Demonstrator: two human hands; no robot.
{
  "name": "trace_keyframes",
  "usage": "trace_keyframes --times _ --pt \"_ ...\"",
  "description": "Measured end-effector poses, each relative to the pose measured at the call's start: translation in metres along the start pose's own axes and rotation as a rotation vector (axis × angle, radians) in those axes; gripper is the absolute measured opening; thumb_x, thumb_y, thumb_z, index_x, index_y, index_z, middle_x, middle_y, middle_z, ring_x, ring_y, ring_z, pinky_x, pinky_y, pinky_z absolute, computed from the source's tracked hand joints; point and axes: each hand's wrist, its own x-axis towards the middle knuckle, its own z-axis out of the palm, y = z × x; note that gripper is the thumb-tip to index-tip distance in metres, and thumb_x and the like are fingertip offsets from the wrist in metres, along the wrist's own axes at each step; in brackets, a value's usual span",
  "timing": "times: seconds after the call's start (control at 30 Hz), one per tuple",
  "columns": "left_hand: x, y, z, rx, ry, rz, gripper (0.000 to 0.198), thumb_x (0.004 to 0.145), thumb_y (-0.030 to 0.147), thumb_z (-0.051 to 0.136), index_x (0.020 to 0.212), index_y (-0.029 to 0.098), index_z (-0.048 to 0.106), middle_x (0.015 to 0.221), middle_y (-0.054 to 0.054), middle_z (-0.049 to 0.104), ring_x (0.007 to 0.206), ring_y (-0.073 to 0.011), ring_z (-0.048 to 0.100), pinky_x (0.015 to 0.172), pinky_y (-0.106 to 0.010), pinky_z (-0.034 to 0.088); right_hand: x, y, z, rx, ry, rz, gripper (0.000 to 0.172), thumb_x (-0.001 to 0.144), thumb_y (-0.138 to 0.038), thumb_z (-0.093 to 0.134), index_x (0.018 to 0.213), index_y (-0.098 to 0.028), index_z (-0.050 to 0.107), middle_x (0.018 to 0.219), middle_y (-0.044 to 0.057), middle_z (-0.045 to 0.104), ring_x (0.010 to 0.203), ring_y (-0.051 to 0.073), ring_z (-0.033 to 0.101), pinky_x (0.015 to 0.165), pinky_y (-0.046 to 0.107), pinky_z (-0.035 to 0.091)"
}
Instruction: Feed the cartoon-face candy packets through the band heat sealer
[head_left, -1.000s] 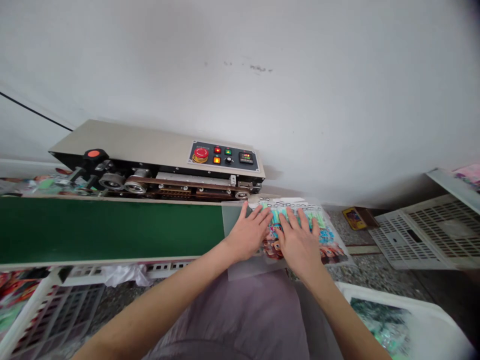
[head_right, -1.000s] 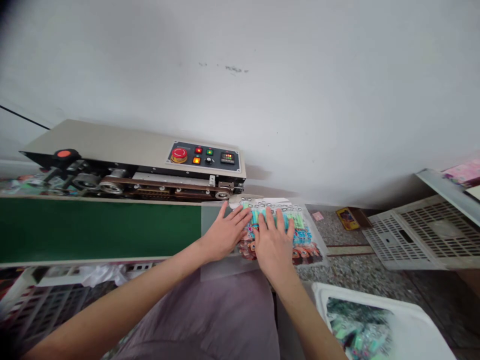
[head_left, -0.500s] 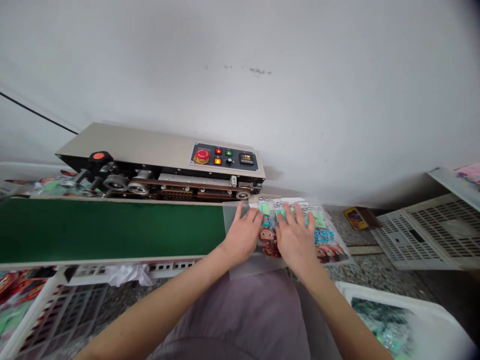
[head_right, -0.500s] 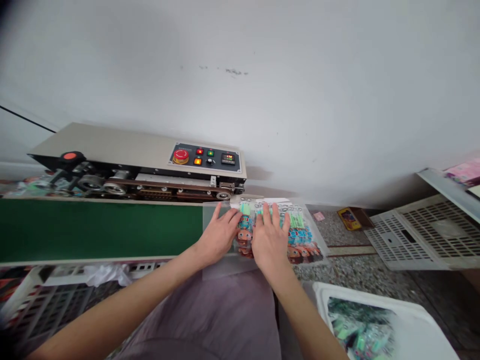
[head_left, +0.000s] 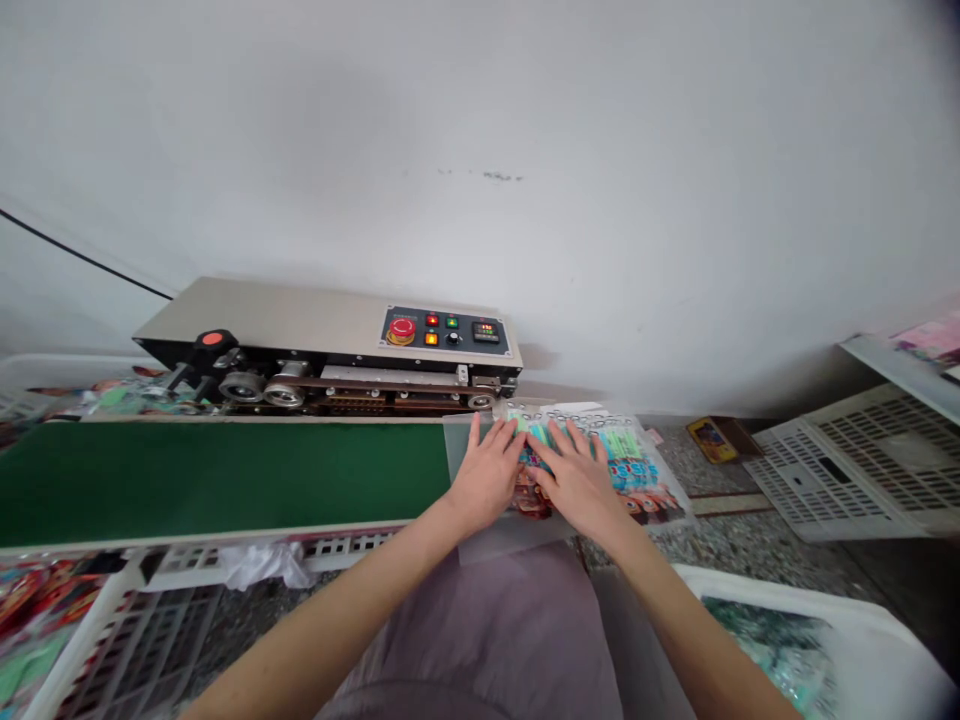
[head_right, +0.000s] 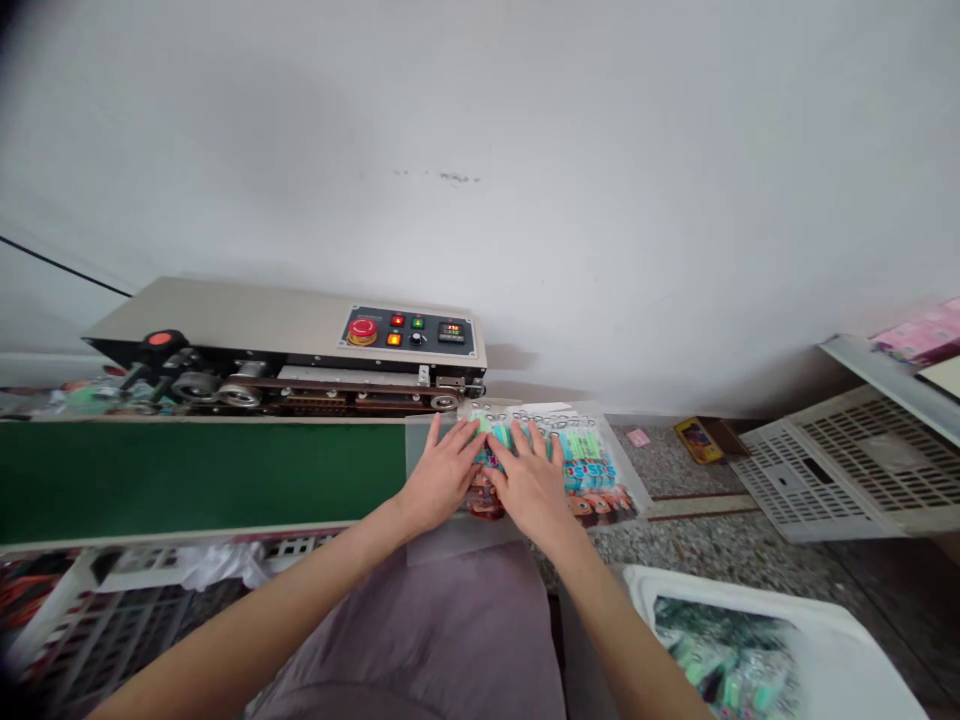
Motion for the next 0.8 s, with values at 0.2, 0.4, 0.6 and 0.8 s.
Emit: trace_keyframes --times 0.2,0.4,0.6,0.8 --pt "0.000 -0.005 0.001 -0.064 0.067 -0.036 0.037 0.101 0.018 0.041 0.131 0.010 0.059 0.141 -0.013 0.061 0.132 -0.0259 0.052 0.124 -0.053 0.025 -0.005 -0.003 -0.004 0.019 -0.004 0.016 0.046 0.103 -0.041 0.045 0.147 -0.032 0.052 0.160 0.011 0.041 0.150 0.036 0.029 0.117 0.062 0.024" --pt "0.002 -0.010 -0.005 -0.118 0.054 -0.109 0.036 0.095 0.009 0.040 0.121 0.016 0.065 0.133 -0.010 0.067 0.123 -0.0250 0.058 0.123 -0.054 0.026 -0.006 -0.004 -0.002 0.035 0.010 0.008 0.048 0.103 -0.045 0.043 0.148 -0.031 0.052 0.159 0.011 0.042 0.149 0.037 0.030 0.117 0.063 0.024" --pt "-0.002 -0.020 -0.008 -0.065 0.047 -0.164 0.041 0.090 0.005 0.044 0.123 0.017 0.064 0.130 -0.010 0.068 0.120 -0.0244 0.059 0.122 -0.054 0.028 -0.007 -0.004 0.001 0.031 0.003 0.001 0.047 0.103 -0.046 0.044 0.148 -0.031 0.051 0.160 0.010 0.040 0.150 0.036 0.028 0.117 0.062 0.023" --pt "-0.038 -0.028 -0.035 0.183 0.076 -0.297 0.047 0.092 0.012 0.044 0.137 0.013 0.058 0.147 -0.017 0.056 0.129 -0.0393 0.051 0.117 -0.072 0.021 -0.006 -0.005 -0.001 0.019 -0.016 0.006 0.048 0.103 -0.046 0.044 0.149 -0.031 0.051 0.161 0.010 0.039 0.151 0.037 0.027 0.118 0.063 0.022"
